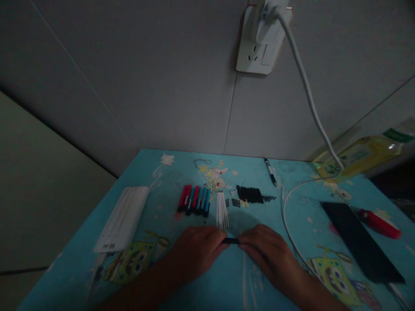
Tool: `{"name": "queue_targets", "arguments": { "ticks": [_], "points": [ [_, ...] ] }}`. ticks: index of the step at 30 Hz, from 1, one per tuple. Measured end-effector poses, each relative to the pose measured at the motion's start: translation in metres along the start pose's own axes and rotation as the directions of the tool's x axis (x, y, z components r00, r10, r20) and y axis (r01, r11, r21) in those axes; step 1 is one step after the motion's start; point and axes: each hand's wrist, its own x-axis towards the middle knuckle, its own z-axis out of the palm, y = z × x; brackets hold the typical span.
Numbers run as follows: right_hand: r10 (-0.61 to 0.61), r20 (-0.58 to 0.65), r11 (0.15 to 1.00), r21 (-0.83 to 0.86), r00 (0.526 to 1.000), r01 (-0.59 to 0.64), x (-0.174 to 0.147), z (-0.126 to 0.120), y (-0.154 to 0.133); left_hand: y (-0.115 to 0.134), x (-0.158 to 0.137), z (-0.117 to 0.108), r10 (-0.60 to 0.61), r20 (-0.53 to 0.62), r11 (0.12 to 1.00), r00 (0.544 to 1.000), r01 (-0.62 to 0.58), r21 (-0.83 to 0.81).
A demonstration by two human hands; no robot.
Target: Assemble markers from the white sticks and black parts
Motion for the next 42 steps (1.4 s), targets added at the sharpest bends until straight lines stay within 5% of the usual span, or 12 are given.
{"name": "queue_targets", "arguments": {
  "ticks": [15,42],
  "points": [
    [0.047,0.076,0.986,-0.163,0.996,-0.034,-0.0026,0.0029,-0.0008,0.0027,-0.0005,-0.0021,0.062,-0.007,0.995,0.998,-0.061,0.077],
    [0.067,0.189,0.983,-0.183,0.980,-0.032,-0.0046,0.0039,0.0016,-0.0004,-0.0017,-0.0024,0.100,-0.078,0.990,0.992,-0.092,0.108]
  ]
}}
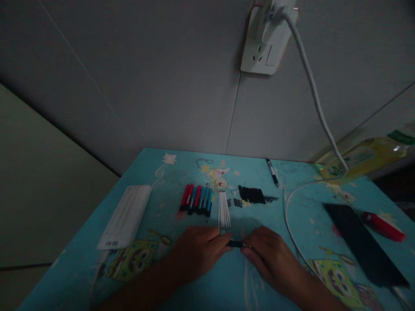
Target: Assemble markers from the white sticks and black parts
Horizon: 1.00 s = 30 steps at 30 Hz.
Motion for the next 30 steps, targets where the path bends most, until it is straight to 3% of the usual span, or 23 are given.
{"name": "queue_targets", "arguments": {
  "ticks": [12,16,23,30],
  "points": [
    [-0.042,-0.128,0.994,0.094,0.991,0.054,0.002,0.000,0.000,0.001,-0.001,0.003,-0.068,0.126,0.998,0.990,0.068,0.009],
    [-0.028,-0.157,0.991,0.121,0.987,0.047,0.002,-0.002,-0.003,0.001,-0.002,0.006,-0.109,0.116,0.994,0.987,0.111,-0.008],
    [-0.013,-0.149,0.959,0.277,0.989,0.054,0.003,-0.002,-0.004,0.000,-0.003,0.009,-0.115,0.103,0.993,0.988,0.116,-0.006],
    [-0.084,-0.144,0.955,0.270,0.986,0.121,0.000,-0.002,-0.002,-0.001,-0.004,0.009,-0.086,0.153,0.994,0.985,0.094,-0.047]
  ]
}}
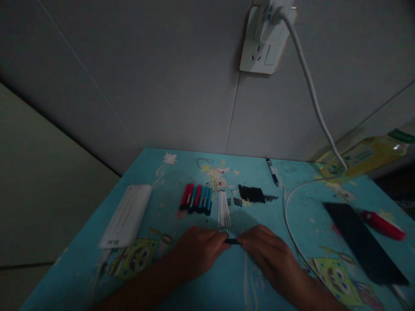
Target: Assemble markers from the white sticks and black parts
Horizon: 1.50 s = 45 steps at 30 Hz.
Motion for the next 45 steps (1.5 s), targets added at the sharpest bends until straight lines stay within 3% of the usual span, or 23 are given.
{"name": "queue_targets", "arguments": {
  "ticks": [7,11,18,30,45],
  "points": [
    [-0.123,0.058,0.986,-0.106,0.991,0.129,-0.004,-0.004,0.000,0.002,0.001,-0.002,-0.014,0.143,1.000,0.990,0.013,0.009],
    [-0.148,0.017,0.978,-0.143,0.989,0.149,-0.005,-0.003,0.000,0.003,0.001,-0.003,-0.024,0.143,1.000,0.989,0.022,0.013],
    [0.040,-0.032,0.995,-0.095,0.999,-0.043,0.000,0.002,-0.004,0.004,0.004,-0.006,-0.010,0.022,0.999,1.000,0.009,0.033],
    [0.297,-0.062,0.955,-0.004,0.953,-0.297,0.002,0.005,-0.007,0.002,0.001,-0.006,-0.021,0.008,1.000,1.000,0.021,0.011],
    [0.194,-0.122,0.980,0.066,0.973,-0.187,0.005,0.003,-0.007,0.001,0.000,-0.004,-0.015,-0.024,0.999,1.000,0.014,-0.036]
  ]
}}
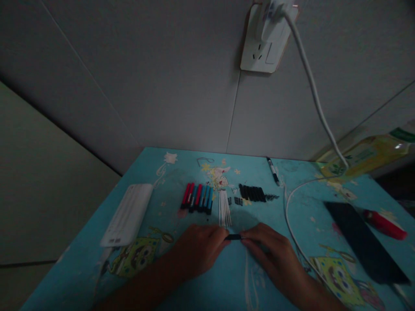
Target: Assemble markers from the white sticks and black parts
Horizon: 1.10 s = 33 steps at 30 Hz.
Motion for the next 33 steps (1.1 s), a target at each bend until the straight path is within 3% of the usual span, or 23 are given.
{"name": "queue_targets", "arguments": {
  "ticks": [11,18,22,30,33],
  "points": [
    [0.002,0.004,0.999,0.037,1.000,-0.002,0.002,0.000,-0.003,0.002,0.000,-0.001,-0.018,0.028,1.000,0.999,0.018,-0.016],
    [-0.083,-0.037,0.996,-0.034,0.996,0.082,-0.001,0.003,-0.001,0.003,0.000,-0.002,0.003,0.023,1.000,1.000,-0.003,-0.007],
    [-0.144,-0.013,0.988,-0.053,0.989,0.143,-0.004,0.004,0.001,0.004,0.000,-0.004,-0.029,0.089,0.999,0.996,0.030,-0.016],
    [-0.275,0.059,0.956,-0.089,0.960,0.280,-0.014,-0.001,0.008,0.008,-0.001,-0.001,-0.050,0.114,0.979,0.992,0.071,-0.193],
    [-0.277,0.047,0.955,-0.097,0.960,0.280,-0.011,-0.003,0.007,0.009,-0.001,-0.002,-0.059,0.116,0.966,0.992,0.086,-0.245]
  ]
}}
